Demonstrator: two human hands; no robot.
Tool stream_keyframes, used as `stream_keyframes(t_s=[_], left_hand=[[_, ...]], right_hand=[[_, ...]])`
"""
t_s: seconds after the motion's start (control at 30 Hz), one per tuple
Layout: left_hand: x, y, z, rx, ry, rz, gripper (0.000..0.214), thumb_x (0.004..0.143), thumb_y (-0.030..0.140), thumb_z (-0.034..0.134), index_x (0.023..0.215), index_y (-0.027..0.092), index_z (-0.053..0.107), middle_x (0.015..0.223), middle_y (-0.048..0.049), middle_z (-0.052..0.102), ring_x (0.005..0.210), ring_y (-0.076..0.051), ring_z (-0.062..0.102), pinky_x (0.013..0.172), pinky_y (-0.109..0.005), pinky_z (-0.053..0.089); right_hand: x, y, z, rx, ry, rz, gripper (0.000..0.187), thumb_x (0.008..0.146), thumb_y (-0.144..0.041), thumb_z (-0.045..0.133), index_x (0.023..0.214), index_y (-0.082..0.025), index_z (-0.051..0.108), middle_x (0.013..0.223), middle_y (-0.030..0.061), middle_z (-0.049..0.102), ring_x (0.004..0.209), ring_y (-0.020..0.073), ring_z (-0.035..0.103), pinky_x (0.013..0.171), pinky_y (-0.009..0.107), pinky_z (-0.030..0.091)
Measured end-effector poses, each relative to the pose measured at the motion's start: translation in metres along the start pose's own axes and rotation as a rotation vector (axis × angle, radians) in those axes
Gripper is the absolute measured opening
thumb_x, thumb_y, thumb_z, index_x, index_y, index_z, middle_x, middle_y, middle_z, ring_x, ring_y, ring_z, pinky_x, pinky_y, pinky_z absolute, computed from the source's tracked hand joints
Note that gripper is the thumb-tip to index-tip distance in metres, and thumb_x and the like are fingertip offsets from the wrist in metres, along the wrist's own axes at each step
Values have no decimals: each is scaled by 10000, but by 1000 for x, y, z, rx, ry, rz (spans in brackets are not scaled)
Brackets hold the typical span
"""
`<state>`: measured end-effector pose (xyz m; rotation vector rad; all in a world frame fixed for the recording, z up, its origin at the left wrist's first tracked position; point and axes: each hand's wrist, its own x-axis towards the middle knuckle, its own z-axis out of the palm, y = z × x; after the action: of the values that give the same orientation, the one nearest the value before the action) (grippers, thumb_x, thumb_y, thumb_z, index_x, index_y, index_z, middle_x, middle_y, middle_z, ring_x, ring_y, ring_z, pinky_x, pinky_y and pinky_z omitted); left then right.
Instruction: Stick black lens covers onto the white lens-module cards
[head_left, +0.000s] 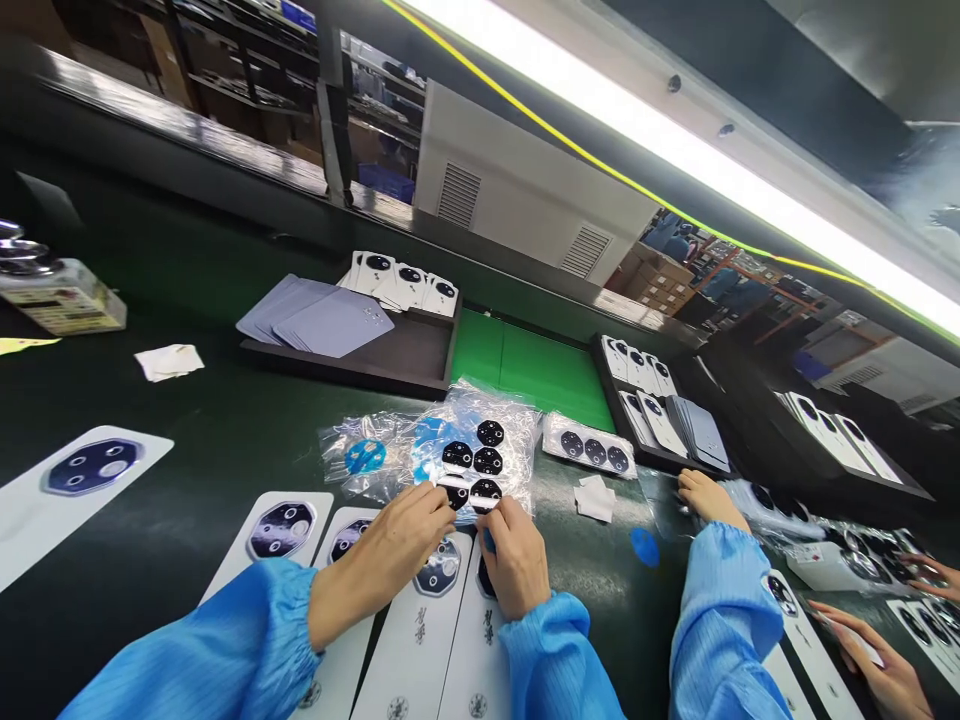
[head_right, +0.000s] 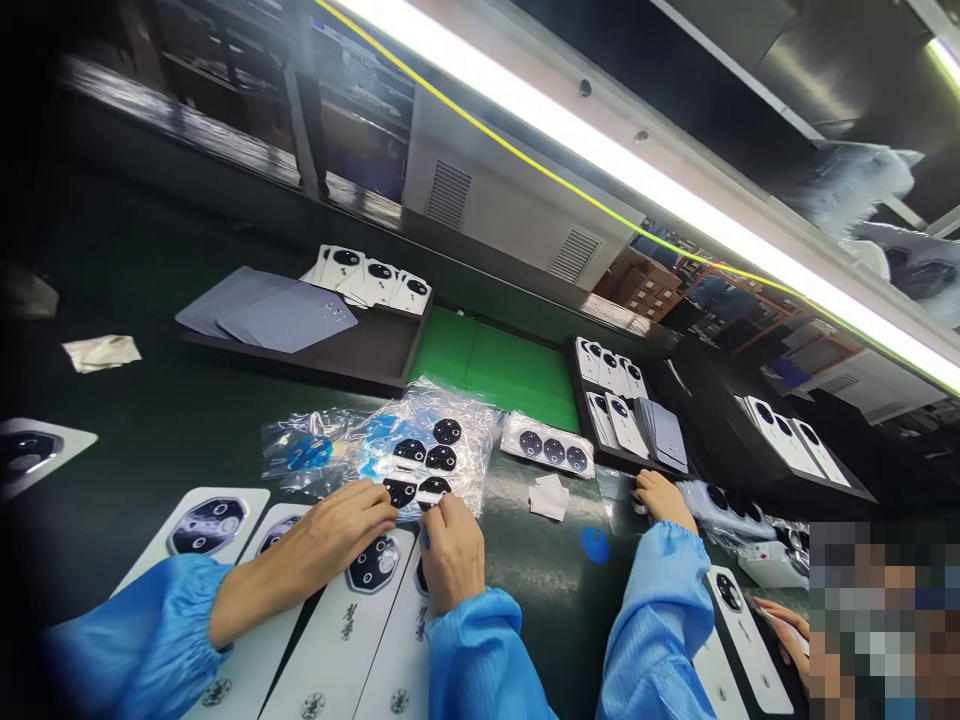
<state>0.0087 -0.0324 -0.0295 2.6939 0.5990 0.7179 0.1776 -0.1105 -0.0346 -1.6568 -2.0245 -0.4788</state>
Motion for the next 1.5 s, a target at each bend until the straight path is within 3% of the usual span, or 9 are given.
stream_keyframes(t_s=[0.17,0.33,0.5,0.6,0.87,1.07,1.2,1.37,1.5], left_hand=[[2,3,7,55,23,-7,302,893,-5,319,728,175,497,766,-40,519,708,-209,491,621,-329,402],[7,3,9,108,39,18,311,834,-64,307,790,178,498,792,-39,496,742,-219,469,628,-323,393],[7,2,10,134,25,32,315,812,-77,304,807,182,485,808,-42,500,743,-217,466,639,-321,393],[5,-1,8,136,2,44,240,838,-31,377,843,183,485,835,-38,518,766,-216,487,655,-318,402],[9,0,9,136,-56,60,277,843,-61,365,828,166,522,840,-51,565,779,-220,512,695,-338,415],[-1,0,-4,49,-99,42,279,855,-52,411,875,170,579,817,-11,611,768,-181,568,691,-299,452],[-20,12,-14,-5,8,24,272,914,9,370,950,173,584,968,-45,656,911,-205,592,811,-351,478],[-38,22,-9,138,149,168,375,942,17,227,1003,134,579,953,-71,707,908,-196,643,792,-342,531],[-37,20,-7,235,140,189,414,904,-37,209,995,126,579,979,-72,726,878,-179,674,789,-321,545]], right_hand=[[0,-1,-7,24,-18,7,217,884,-79,408,751,-213,515,701,20,558,657,157,557,547,240,448],[5,0,-17,50,-45,-16,105,932,-180,460,990,-187,547,741,-8,579,649,113,590,565,180,485],[9,-1,-8,-72,3,-80,287,951,-146,390,723,-203,554,668,21,553,611,160,547,517,253,407],[11,-1,-2,-138,29,-141,382,962,-126,314,656,-203,529,642,33,536,579,167,504,524,282,363],[11,0,3,-210,30,-202,460,966,-77,229,628,-198,517,612,25,482,566,162,459,527,287,333],[2,-7,-13,-184,-74,-123,306,922,-51,345,792,-170,595,670,32,533,584,169,502,505,281,401],[-9,-18,-29,-129,-83,-51,316,932,-68,317,1057,-116,603,683,40,551,587,166,535,482,263,440],[-26,-42,-37,65,-64,-79,366,980,-146,266,1019,-130,630,858,86,695,667,162,607,554,267,509],[-34,-49,-34,51,-56,-140,406,977,-143,258,978,-111,663,965,84,739,623,164,608,528,279,515]])
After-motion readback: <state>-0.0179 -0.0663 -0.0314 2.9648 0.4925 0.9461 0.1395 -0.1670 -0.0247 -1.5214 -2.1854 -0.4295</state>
